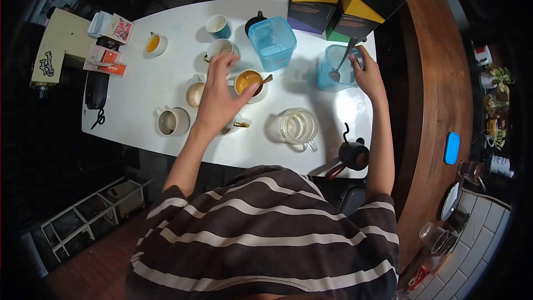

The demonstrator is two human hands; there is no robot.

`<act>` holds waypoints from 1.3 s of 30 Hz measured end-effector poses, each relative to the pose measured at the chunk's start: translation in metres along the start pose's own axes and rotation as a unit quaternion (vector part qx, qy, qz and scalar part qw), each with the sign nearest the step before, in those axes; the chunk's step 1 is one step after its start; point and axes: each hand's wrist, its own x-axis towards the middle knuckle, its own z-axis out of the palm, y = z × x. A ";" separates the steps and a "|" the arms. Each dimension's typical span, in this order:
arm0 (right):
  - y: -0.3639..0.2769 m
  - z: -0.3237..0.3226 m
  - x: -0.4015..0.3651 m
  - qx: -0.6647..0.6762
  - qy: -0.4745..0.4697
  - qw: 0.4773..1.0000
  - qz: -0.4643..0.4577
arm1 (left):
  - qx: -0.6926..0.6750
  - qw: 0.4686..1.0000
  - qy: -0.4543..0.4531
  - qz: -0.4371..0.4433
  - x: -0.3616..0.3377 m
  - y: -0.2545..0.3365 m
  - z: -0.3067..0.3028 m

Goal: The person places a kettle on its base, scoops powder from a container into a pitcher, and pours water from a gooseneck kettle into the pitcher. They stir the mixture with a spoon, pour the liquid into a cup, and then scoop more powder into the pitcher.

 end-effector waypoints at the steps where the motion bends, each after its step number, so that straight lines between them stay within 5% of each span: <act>1: -0.002 0.001 -0.002 -0.011 0.012 1.000 0.000 | 0.001 1.000 -0.024 0.008 0.011 0.003 0.000; 5: -0.014 -0.001 -0.018 -0.027 0.062 0.997 -0.047 | -0.007 0.997 -0.042 0.070 0.034 0.027 -0.005; 10: -0.014 0.005 -0.032 -0.099 0.130 0.982 -0.094 | -0.137 0.977 -0.159 -0.030 0.011 0.036 0.011; 15: -0.019 0.007 -0.045 -0.028 0.111 0.988 -0.103 | -0.105 0.970 -0.217 0.001 -0.008 0.029 0.020; 25: -0.084 -0.016 -0.081 0.055 0.138 0.978 -0.145 | -0.127 0.968 -0.218 0.016 -0.015 0.027 0.030; 27: -0.110 -0.027 -0.094 0.068 0.163 0.970 -0.168 | -0.404 0.888 -0.195 -0.105 -0.019 0.019 0.039; 28: -0.124 -0.032 -0.102 0.069 0.165 0.969 -0.169 | -0.403 0.888 -0.195 -0.103 -0.017 0.023 0.036; 30: -0.151 -0.035 -0.118 0.086 0.163 0.963 -0.198 | -0.622 0.675 -0.242 -0.315 -0.013 0.034 0.028; 32: -0.162 -0.028 -0.125 0.099 0.155 0.949 -0.256 | -0.621 0.671 -0.242 -0.324 -0.010 0.045 0.028; 34: -0.174 -0.020 -0.134 0.096 0.134 0.948 -0.273 | -0.695 0.594 -0.250 -0.319 -0.007 0.053 0.027; 39: -0.183 -0.011 -0.151 -0.027 0.127 0.958 -0.257 | -0.722 0.579 -0.255 -0.280 -0.013 0.039 0.032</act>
